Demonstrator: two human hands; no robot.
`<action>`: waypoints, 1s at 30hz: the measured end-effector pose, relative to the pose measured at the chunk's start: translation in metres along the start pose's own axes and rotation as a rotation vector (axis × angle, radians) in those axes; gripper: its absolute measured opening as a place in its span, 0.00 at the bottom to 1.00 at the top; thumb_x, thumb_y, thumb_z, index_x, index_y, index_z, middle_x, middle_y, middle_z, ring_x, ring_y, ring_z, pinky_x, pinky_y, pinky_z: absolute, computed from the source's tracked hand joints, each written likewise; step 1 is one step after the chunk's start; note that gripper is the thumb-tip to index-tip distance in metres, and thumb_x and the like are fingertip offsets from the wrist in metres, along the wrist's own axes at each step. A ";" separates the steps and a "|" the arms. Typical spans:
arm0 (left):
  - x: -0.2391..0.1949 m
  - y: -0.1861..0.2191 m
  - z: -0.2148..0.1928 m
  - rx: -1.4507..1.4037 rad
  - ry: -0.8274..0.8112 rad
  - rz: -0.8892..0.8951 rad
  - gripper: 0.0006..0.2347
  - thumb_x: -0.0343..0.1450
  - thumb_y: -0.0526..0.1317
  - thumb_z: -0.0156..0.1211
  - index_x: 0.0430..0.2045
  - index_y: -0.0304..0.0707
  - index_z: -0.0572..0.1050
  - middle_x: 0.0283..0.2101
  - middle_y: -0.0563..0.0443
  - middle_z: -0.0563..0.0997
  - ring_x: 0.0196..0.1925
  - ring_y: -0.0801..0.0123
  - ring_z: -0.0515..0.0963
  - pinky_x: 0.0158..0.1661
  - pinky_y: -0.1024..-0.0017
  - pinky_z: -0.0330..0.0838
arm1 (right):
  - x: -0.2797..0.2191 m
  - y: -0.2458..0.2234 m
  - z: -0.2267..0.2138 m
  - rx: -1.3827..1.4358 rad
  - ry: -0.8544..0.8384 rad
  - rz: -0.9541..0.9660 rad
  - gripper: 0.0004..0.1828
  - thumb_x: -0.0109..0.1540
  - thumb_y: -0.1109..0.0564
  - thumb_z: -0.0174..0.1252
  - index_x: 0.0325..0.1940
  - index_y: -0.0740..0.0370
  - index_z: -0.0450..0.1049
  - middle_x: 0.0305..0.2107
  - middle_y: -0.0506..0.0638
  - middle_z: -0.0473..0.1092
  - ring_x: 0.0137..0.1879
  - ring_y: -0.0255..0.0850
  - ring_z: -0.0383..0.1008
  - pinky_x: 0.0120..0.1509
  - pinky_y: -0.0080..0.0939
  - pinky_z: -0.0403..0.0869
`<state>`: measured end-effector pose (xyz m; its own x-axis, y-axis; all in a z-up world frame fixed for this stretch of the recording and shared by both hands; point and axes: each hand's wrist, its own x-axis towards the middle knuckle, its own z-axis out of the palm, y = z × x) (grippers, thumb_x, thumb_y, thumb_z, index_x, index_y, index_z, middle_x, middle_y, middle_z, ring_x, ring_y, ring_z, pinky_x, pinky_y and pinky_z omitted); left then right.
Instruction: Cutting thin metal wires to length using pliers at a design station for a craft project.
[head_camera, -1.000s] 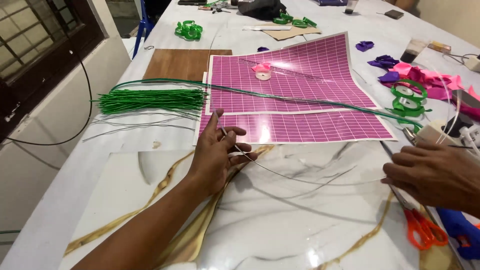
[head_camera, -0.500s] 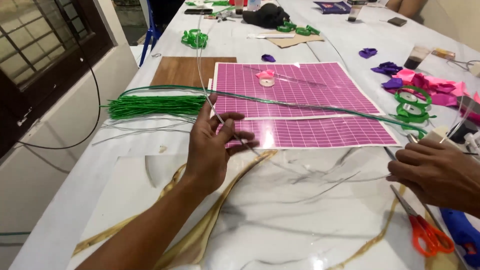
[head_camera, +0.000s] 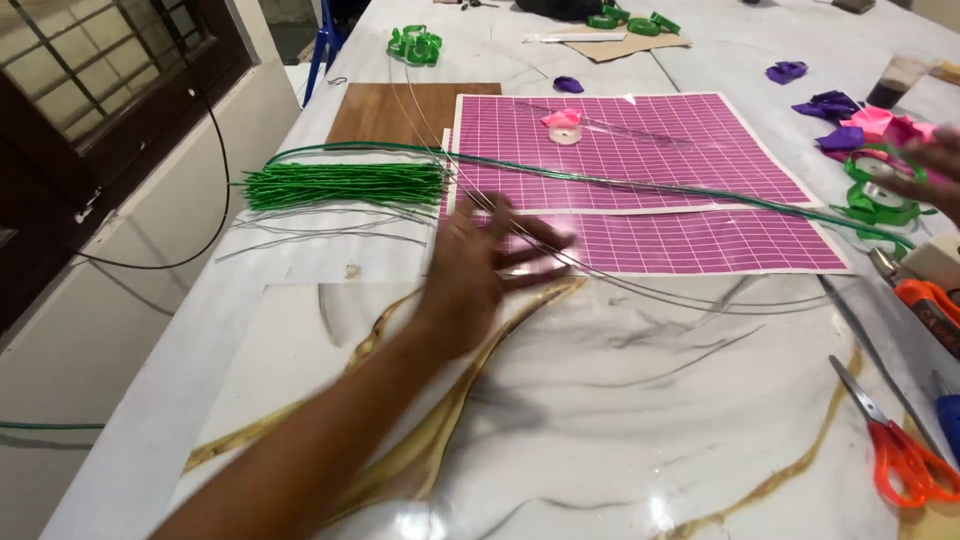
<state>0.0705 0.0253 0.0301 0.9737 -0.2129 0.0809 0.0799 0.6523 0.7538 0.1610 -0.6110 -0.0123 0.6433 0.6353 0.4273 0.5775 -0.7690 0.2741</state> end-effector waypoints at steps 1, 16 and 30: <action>-0.007 -0.013 0.005 -0.002 -0.061 0.007 0.04 0.78 0.36 0.49 0.34 0.44 0.64 0.37 0.25 0.83 0.41 0.38 0.86 0.39 0.48 0.83 | 0.025 -0.010 -0.005 -0.193 0.026 -0.019 0.47 0.49 0.44 0.59 0.76 0.47 0.68 0.73 0.69 0.64 0.71 0.60 0.60 0.74 0.60 0.60; -0.065 -0.072 0.033 0.013 -0.179 -0.095 0.03 0.80 0.36 0.47 0.40 0.37 0.64 0.44 0.25 0.82 0.47 0.45 0.84 0.53 0.56 0.81 | 0.390 -0.395 -0.110 1.528 -0.449 0.867 0.64 0.47 0.22 0.39 0.81 0.57 0.39 0.69 0.76 0.56 0.71 0.66 0.67 0.66 0.67 0.75; -0.081 -0.073 0.042 0.126 -0.262 -0.233 0.03 0.82 0.35 0.44 0.40 0.35 0.64 0.48 0.32 0.81 0.52 0.52 0.83 0.54 0.63 0.81 | 0.428 -0.404 -0.067 1.480 -0.496 1.056 0.65 0.47 0.24 0.54 0.74 0.70 0.48 0.47 0.70 0.69 0.51 0.61 0.80 0.54 0.61 0.83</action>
<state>-0.0231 -0.0357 -0.0044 0.8435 -0.5348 0.0494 0.2505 0.4730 0.8447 0.1693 -0.0333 0.1172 0.8877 0.1727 -0.4268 -0.3641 -0.3041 -0.8803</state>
